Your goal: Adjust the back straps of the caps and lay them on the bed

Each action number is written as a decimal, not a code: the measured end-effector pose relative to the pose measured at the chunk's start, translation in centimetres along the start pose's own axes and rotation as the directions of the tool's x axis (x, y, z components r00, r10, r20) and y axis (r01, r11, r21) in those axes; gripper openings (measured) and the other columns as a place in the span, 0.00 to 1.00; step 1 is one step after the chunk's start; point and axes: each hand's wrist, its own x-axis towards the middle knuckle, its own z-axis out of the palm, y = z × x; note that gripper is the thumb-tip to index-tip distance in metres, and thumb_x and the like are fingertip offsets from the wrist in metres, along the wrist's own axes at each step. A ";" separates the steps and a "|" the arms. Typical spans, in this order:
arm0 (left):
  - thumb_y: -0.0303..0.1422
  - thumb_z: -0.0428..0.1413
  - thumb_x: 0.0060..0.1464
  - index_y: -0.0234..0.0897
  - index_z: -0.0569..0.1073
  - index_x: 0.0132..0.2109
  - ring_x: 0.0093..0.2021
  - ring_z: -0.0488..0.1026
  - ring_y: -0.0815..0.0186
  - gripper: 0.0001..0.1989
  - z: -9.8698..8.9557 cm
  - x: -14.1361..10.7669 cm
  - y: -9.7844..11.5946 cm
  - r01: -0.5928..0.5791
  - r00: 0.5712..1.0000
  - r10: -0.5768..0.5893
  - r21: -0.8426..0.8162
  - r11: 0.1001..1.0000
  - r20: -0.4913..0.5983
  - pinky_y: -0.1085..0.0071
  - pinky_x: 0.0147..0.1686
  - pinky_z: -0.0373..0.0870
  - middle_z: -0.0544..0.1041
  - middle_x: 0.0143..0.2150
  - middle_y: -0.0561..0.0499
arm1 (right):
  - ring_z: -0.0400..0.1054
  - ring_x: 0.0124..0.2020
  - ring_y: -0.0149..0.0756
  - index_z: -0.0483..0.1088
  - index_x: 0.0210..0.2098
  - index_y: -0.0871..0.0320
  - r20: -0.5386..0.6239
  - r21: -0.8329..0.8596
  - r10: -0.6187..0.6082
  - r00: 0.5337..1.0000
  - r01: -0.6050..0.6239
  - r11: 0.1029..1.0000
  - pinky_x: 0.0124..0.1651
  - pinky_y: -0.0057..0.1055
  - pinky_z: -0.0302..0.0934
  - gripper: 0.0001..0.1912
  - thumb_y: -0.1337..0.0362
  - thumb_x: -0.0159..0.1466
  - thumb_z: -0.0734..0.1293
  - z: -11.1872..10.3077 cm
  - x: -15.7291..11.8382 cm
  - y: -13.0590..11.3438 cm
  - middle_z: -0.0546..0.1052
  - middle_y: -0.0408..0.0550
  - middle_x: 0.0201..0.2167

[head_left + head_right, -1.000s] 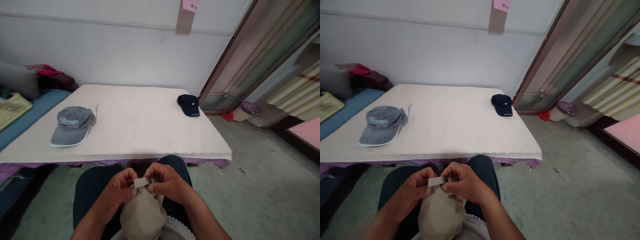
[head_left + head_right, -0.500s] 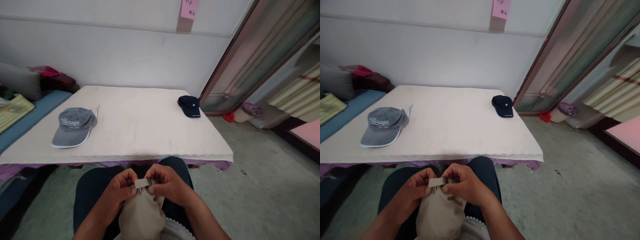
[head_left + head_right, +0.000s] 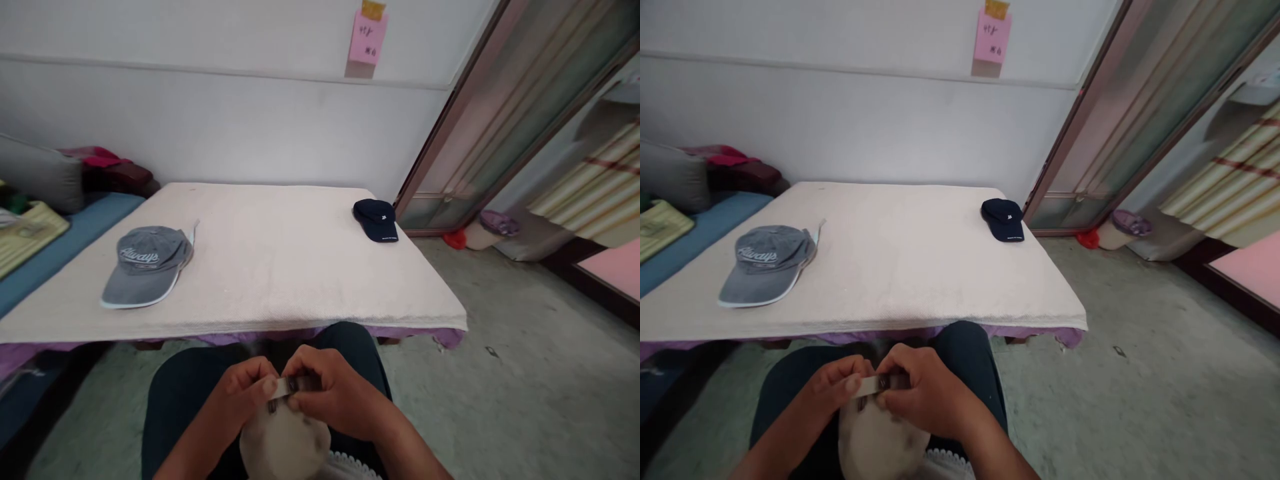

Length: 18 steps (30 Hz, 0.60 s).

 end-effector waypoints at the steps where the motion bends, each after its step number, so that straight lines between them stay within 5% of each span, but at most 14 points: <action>1: 0.46 0.59 0.49 0.37 0.64 0.25 0.24 0.52 0.72 0.19 0.1 0.1 -0.1 0.005 1.000 -0.005 0.037 0.999 -0.013 0.73 0.24 0.49 0.61 0.23 0.57 | 0.61 0.27 0.25 0.71 0.33 0.56 -0.001 -0.023 -0.005 1.000 0.005 1.000 0.27 0.21 0.51 0.11 0.73 0.51 0.69 0.0 -0.1 -0.1 0.70 0.36 0.25; 6: 0.43 0.60 0.48 0.37 0.62 0.23 0.24 0.53 0.71 0.19 0.4 0.5 0.0 0.009 0.999 -0.006 0.086 0.996 -0.035 0.73 0.24 0.49 0.61 0.22 0.57 | 0.61 0.27 0.25 0.72 0.35 0.56 0.009 -0.073 -0.026 1.000 0.027 0.997 0.27 0.22 0.52 0.12 0.73 0.51 0.68 0.2 -0.2 -0.2 0.70 0.36 0.26; 18: 0.39 0.61 0.48 0.36 0.61 0.22 0.26 0.55 0.71 0.18 0.3 -0.1 -0.3 0.031 0.998 -0.027 -0.082 0.996 0.050 0.72 0.25 0.50 0.63 0.25 0.56 | 0.62 0.27 0.25 0.71 0.36 0.55 0.054 -0.015 -0.035 0.998 0.035 0.999 0.27 0.20 0.53 0.12 0.72 0.52 0.69 0.1 -0.1 -0.2 0.70 0.36 0.26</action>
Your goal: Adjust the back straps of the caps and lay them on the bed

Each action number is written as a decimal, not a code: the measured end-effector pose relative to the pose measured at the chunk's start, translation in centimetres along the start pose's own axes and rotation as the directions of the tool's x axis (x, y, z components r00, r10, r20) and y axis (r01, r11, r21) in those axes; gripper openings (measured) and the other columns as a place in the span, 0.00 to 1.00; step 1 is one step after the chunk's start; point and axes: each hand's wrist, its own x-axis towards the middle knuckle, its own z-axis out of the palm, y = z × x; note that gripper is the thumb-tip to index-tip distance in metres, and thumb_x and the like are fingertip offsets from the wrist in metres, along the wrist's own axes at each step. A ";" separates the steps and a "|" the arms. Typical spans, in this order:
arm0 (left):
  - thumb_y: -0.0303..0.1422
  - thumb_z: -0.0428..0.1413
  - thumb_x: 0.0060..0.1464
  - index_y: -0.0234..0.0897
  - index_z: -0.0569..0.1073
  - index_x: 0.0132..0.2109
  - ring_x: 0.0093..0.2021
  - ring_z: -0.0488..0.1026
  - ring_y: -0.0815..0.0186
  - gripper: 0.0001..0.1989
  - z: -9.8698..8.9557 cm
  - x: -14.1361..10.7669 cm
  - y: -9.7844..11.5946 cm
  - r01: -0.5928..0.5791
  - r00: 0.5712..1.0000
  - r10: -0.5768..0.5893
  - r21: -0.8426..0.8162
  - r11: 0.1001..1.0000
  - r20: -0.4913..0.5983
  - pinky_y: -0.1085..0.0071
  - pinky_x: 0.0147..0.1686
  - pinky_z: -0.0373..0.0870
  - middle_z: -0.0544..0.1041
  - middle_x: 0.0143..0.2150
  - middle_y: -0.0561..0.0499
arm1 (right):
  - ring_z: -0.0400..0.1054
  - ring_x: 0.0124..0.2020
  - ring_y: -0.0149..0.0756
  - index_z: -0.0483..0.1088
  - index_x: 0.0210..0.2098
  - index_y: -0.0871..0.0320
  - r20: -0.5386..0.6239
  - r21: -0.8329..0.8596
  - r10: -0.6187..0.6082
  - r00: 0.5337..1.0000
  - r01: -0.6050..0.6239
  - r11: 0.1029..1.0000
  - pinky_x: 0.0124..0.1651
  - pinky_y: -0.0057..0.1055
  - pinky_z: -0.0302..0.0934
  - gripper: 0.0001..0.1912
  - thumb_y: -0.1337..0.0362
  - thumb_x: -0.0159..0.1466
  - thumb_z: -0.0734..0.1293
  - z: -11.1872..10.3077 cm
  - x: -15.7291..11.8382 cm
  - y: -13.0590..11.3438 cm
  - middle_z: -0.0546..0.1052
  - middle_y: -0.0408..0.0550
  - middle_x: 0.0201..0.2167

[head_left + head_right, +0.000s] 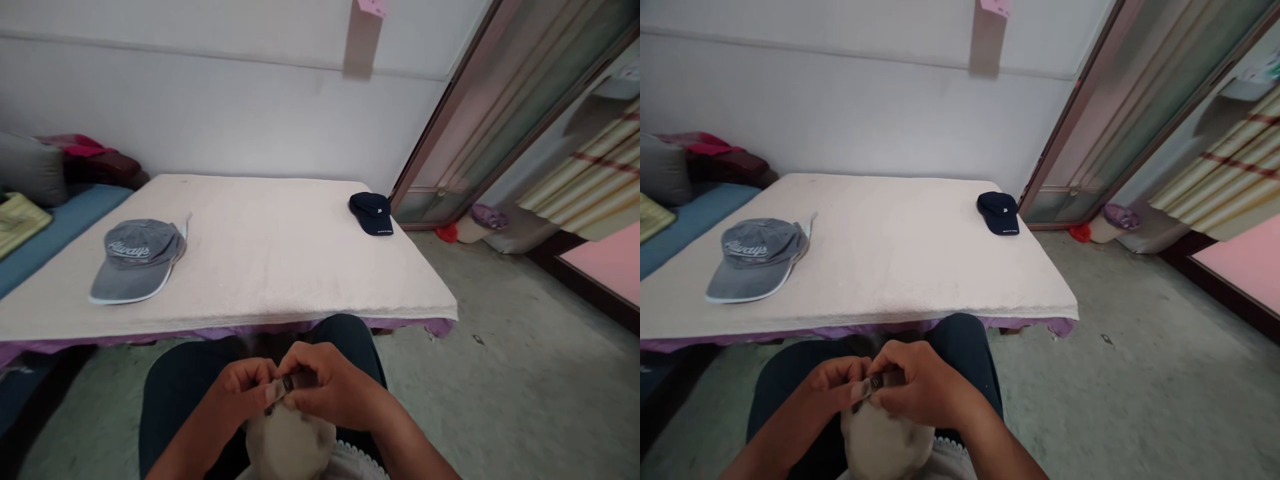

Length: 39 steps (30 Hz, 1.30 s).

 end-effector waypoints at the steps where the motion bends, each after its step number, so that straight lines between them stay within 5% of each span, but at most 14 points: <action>1: 0.38 0.61 0.47 0.36 0.61 0.21 0.26 0.56 0.71 0.18 -0.1 0.0 0.0 0.002 1.000 -0.002 -0.014 1.000 -0.006 0.72 0.26 0.50 0.63 0.25 0.56 | 0.62 0.27 0.25 0.71 0.36 0.55 0.010 0.009 0.007 1.000 -0.008 1.000 0.27 0.20 0.53 0.12 0.72 0.52 0.68 0.0 0.1 0.0 0.70 0.36 0.26; 15: 0.33 0.62 0.45 0.37 0.60 0.24 0.26 0.58 0.71 0.16 -3.1 -0.8 -0.9 -0.025 1.000 0.023 -0.301 0.953 -0.013 0.73 0.26 0.53 0.67 0.26 0.55 | 0.61 0.27 0.26 0.71 0.36 0.57 0.039 0.029 0.058 0.998 -0.059 0.998 0.27 0.22 0.53 0.11 0.73 0.53 0.68 1.9 2.6 -1.2 0.70 0.37 0.26; 20: 0.39 0.53 0.54 0.37 0.66 0.26 0.28 0.61 0.67 0.13 -4.6 -1.0 0.1 -0.039 0.994 0.076 -0.416 0.908 0.072 0.70 0.30 0.59 0.68 0.26 0.52 | 0.62 0.27 0.27 0.71 0.36 0.57 0.041 0.010 0.082 0.996 -0.083 0.997 0.27 0.23 0.53 0.10 0.72 0.53 0.69 2.2 3.6 -2.3 0.70 0.38 0.25; 24: 0.46 0.47 0.59 0.37 0.67 0.24 0.28 0.60 0.67 0.22 -5.3 -1.2 0.7 -0.041 0.999 0.048 -0.295 0.955 0.017 0.70 0.31 0.59 0.67 0.24 0.52 | 0.62 0.28 0.27 0.71 0.35 0.57 0.045 -0.008 0.090 0.995 -0.090 0.996 0.28 0.23 0.53 0.11 0.73 0.52 0.67 2.8 4.1 -2.6 0.70 0.38 0.27; 30: 0.45 0.55 0.55 0.34 0.72 0.29 0.25 0.53 0.70 0.18 -5.9 -2.2 0.4 -0.030 0.998 0.032 0.038 0.999 -0.060 0.72 0.25 0.50 0.61 0.22 0.56 | 0.60 0.26 0.26 0.71 0.37 0.57 0.073 -0.036 0.054 0.996 -0.051 0.998 0.28 0.23 0.53 0.12 0.72 0.52 0.67 4.0 4.7 -2.3 0.68 0.37 0.26; 39: 0.40 0.57 0.53 0.36 0.64 0.23 0.27 0.51 0.70 0.17 -3.0 -3.3 -1.0 -0.079 0.993 0.081 0.018 0.997 -0.082 0.72 0.27 0.49 0.59 0.24 0.57 | 0.64 0.29 0.28 0.72 0.38 0.56 0.124 -0.143 -0.051 0.991 0.069 0.987 0.31 0.23 0.55 0.13 0.71 0.53 0.67 3.1 3.0 -1.1 0.72 0.39 0.29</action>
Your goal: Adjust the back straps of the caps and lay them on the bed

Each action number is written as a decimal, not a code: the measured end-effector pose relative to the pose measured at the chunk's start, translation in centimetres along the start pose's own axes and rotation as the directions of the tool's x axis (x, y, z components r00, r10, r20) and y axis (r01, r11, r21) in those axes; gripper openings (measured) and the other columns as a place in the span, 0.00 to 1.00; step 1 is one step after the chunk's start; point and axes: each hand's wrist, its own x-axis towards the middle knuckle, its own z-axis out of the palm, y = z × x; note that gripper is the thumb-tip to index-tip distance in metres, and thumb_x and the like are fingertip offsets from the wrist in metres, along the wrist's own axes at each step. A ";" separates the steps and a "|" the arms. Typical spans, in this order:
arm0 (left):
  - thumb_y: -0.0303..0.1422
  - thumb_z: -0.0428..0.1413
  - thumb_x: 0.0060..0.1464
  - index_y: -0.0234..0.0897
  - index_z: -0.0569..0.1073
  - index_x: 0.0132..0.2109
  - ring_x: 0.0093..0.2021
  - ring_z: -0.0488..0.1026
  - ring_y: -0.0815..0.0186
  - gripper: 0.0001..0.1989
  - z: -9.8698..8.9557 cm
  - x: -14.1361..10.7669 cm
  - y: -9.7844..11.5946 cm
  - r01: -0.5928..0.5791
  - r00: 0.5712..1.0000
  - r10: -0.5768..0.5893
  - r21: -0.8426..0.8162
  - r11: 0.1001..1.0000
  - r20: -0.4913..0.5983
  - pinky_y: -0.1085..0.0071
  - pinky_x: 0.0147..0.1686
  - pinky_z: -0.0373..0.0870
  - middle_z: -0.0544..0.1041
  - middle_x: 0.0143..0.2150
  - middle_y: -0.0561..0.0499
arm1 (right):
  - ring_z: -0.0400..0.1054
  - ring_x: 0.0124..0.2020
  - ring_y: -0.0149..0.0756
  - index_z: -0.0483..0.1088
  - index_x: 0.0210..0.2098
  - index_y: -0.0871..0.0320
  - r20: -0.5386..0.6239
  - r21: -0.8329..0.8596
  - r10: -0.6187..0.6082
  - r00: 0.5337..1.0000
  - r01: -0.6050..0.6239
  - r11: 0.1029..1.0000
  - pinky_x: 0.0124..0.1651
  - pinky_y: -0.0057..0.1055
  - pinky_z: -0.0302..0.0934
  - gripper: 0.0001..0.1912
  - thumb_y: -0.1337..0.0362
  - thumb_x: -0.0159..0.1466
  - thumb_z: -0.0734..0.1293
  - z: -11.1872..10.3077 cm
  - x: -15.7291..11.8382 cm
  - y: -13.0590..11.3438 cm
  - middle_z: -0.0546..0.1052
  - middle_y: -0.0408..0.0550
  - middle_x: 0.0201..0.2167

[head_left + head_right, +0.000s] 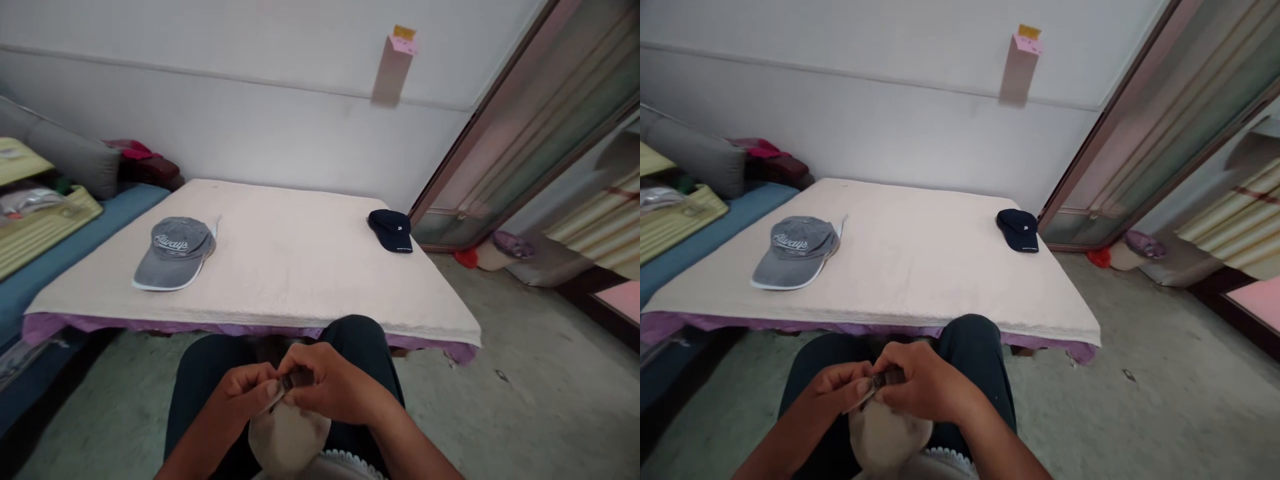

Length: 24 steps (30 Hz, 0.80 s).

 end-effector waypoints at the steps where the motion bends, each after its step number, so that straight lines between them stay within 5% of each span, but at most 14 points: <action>1: 0.40 0.58 0.53 0.37 0.63 0.22 0.27 0.51 0.70 0.18 0.5 0.0 0.0 -0.005 1.000 0.005 0.004 1.000 -0.010 0.72 0.27 0.49 0.58 0.24 0.57 | 0.64 0.29 0.28 0.72 0.39 0.55 0.002 0.001 -0.003 1.000 0.003 1.000 0.30 0.23 0.55 0.13 0.71 0.53 0.67 -0.2 -0.4 0.1 0.71 0.39 0.29; 13: 0.42 0.61 0.48 0.36 0.64 0.22 0.25 0.49 0.71 0.18 4.5 1.0 -0.2 0.024 0.998 -0.017 0.111 0.993 -0.062 0.73 0.24 0.48 0.59 0.23 0.57 | 0.63 0.26 0.27 0.71 0.37 0.56 -0.042 0.193 0.000 0.999 0.008 0.981 0.28 0.23 0.55 0.11 0.69 0.53 0.68 -2.0 -4.1 1.5 0.70 0.38 0.26; 20: 0.44 0.57 0.52 0.38 0.62 0.25 0.26 0.50 0.70 0.18 4.7 2.0 0.0 0.044 0.990 -0.030 0.102 0.994 -0.137 0.73 0.25 0.50 0.58 0.23 0.58 | 0.62 0.27 0.28 0.72 0.36 0.57 -0.095 -0.007 -0.068 0.993 0.068 0.998 0.29 0.23 0.53 0.11 0.72 0.53 0.66 -2.7 -3.7 1.2 0.69 0.38 0.26; 24: 0.49 0.60 0.46 0.40 0.57 0.24 0.24 0.47 0.71 0.24 4.8 2.8 0.2 0.063 0.988 -0.038 0.170 0.983 -0.148 0.74 0.23 0.46 0.54 0.21 0.60 | 0.62 0.27 0.28 0.71 0.34 0.58 -0.078 -0.017 -0.055 0.995 0.054 0.998 0.28 0.23 0.52 0.08 0.71 0.54 0.65 -2.8 -3.4 1.5 0.70 0.39 0.26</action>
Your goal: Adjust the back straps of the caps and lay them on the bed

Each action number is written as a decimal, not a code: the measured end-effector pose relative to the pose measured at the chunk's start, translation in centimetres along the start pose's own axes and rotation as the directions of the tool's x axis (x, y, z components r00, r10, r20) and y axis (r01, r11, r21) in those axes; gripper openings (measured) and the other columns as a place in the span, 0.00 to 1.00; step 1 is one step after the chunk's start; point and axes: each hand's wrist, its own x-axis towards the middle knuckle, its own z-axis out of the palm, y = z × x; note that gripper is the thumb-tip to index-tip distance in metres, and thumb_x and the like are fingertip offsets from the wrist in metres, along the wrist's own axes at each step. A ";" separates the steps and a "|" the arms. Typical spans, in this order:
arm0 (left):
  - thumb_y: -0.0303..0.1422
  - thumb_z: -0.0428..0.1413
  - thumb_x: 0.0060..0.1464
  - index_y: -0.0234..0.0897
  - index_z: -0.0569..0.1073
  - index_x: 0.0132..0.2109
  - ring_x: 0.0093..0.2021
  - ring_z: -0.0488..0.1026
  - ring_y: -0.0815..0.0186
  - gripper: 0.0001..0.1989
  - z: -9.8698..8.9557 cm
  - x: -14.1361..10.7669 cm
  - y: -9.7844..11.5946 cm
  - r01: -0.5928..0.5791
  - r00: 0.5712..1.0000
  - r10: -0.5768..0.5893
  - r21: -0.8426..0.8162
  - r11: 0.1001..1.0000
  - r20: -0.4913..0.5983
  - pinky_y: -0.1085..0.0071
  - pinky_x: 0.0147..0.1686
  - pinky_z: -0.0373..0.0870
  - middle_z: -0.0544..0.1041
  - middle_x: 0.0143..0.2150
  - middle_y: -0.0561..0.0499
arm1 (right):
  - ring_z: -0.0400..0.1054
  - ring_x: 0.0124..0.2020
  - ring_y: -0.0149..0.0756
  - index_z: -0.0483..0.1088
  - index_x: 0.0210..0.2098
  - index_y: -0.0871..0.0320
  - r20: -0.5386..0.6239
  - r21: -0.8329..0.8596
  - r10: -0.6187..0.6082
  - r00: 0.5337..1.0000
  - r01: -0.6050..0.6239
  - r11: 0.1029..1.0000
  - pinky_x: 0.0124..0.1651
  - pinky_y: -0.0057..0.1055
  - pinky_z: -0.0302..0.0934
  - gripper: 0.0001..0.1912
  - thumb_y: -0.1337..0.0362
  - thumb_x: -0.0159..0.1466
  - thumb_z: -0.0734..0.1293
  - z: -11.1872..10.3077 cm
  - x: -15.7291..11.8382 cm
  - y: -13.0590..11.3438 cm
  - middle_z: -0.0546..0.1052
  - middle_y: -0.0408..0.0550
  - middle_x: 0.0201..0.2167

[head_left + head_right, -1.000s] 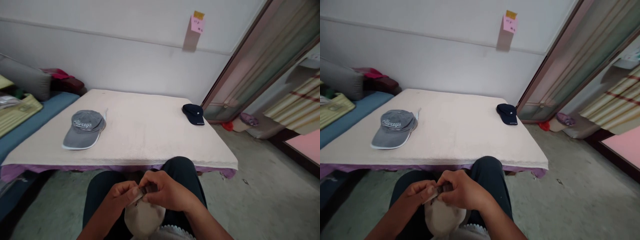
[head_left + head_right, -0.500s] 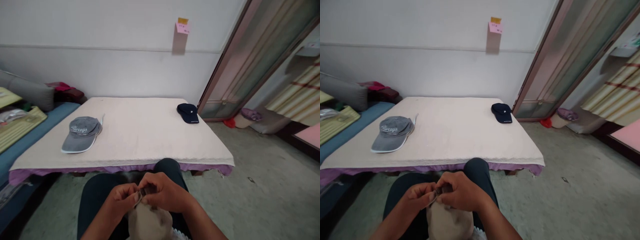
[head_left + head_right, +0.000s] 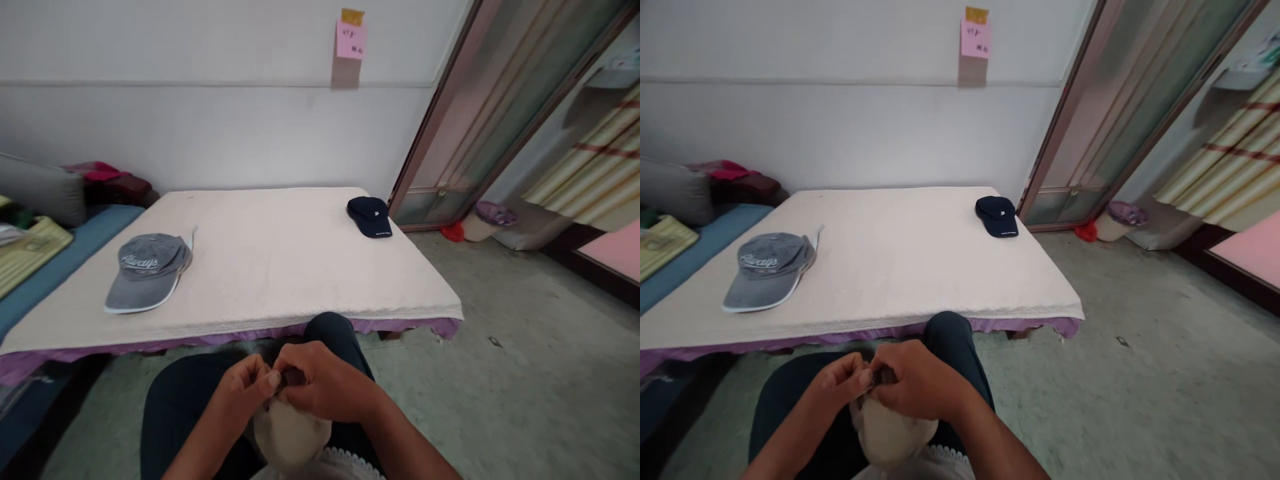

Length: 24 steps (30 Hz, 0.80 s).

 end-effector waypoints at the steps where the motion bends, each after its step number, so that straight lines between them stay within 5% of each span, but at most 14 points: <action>1: 0.49 0.61 0.45 0.40 0.56 0.23 0.24 0.46 0.71 0.24 0.0 0.2 0.0 0.000 1.000 0.000 0.007 1.000 0.004 0.74 0.23 0.45 0.54 0.21 0.60 | 0.62 0.27 0.28 0.71 0.34 0.58 0.003 0.007 0.010 1.000 -0.010 1.000 0.28 0.23 0.52 0.08 0.71 0.54 0.65 0.0 0.1 0.1 0.70 0.39 0.25; 10: 0.44 0.59 0.51 0.38 0.62 0.26 0.24 0.50 0.72 0.18 -0.9 0.1 -1.3 0.087 0.996 -0.086 -0.094 0.992 0.012 0.75 0.23 0.49 0.59 0.21 0.59 | 0.63 0.26 0.27 0.71 0.37 0.57 0.049 0.197 0.086 0.995 -0.094 0.976 0.27 0.22 0.54 0.11 0.71 0.54 0.67 0.4 0.5 1.0 0.69 0.38 0.25; 24: 0.37 0.60 0.52 0.36 0.66 0.25 0.29 0.57 0.69 0.14 -1.5 -0.9 -1.4 0.062 0.992 -0.038 -0.199 0.978 0.123 0.72 0.29 0.54 0.67 0.28 0.54 | 0.66 0.30 0.29 0.72 0.36 0.57 0.077 0.166 0.049 0.996 -0.061 0.984 0.32 0.24 0.57 0.10 0.71 0.54 0.68 -0.1 0.5 0.7 0.72 0.39 0.29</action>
